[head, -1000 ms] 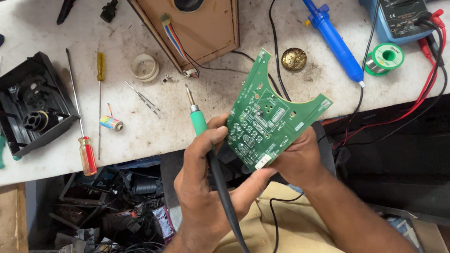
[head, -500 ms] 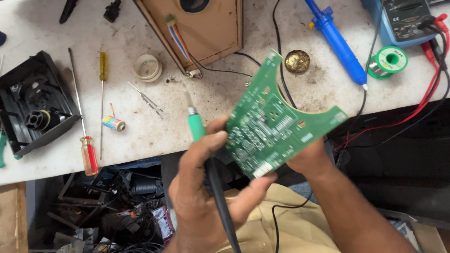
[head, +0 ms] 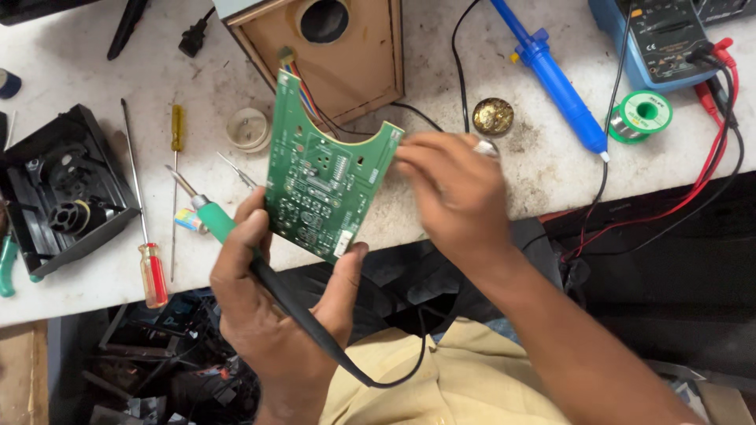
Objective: The person uses a soldering iron and solder wire to attach small electronic components to a green circuit board. They place components, heat the joints, and apply solder to secure them, then inspect the board.
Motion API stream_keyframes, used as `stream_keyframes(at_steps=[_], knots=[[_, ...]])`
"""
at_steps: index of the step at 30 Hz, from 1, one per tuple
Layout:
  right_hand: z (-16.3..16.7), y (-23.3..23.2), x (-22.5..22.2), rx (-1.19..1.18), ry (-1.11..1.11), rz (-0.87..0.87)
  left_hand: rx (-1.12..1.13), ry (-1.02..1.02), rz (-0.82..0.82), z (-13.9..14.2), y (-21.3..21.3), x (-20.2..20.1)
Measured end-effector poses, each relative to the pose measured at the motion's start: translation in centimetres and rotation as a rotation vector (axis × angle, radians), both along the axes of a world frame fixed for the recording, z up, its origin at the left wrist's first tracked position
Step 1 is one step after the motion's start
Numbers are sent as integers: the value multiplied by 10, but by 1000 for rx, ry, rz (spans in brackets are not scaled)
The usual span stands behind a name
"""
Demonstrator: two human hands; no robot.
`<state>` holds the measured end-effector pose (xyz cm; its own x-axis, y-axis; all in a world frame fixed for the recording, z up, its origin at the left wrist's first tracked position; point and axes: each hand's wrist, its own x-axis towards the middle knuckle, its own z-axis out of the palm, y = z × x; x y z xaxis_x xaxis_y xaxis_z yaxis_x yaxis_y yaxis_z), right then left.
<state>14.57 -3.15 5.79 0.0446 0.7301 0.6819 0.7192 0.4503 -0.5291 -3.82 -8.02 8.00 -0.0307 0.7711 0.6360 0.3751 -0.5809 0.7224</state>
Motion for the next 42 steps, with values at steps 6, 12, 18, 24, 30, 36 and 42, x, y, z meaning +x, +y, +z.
stream_keyframes(at_steps=[6,12,18,24,30,36,42], knots=[[-7,-78,27,-342,797,347,47,149,-53,-5,-2,32],[-35,-98,64,-406,1045,141,101,331,-80,-6,-15,84],[-26,-74,93,-447,904,101,82,320,-60,-1,-18,90],[-18,-31,63,-723,771,307,82,219,14,9,-27,65],[-8,7,3,-850,739,444,205,407,111,13,-30,26],[6,10,2,-337,235,182,222,348,79,0,-25,17],[9,-78,43,-930,863,591,21,377,-163,-3,-11,39]])
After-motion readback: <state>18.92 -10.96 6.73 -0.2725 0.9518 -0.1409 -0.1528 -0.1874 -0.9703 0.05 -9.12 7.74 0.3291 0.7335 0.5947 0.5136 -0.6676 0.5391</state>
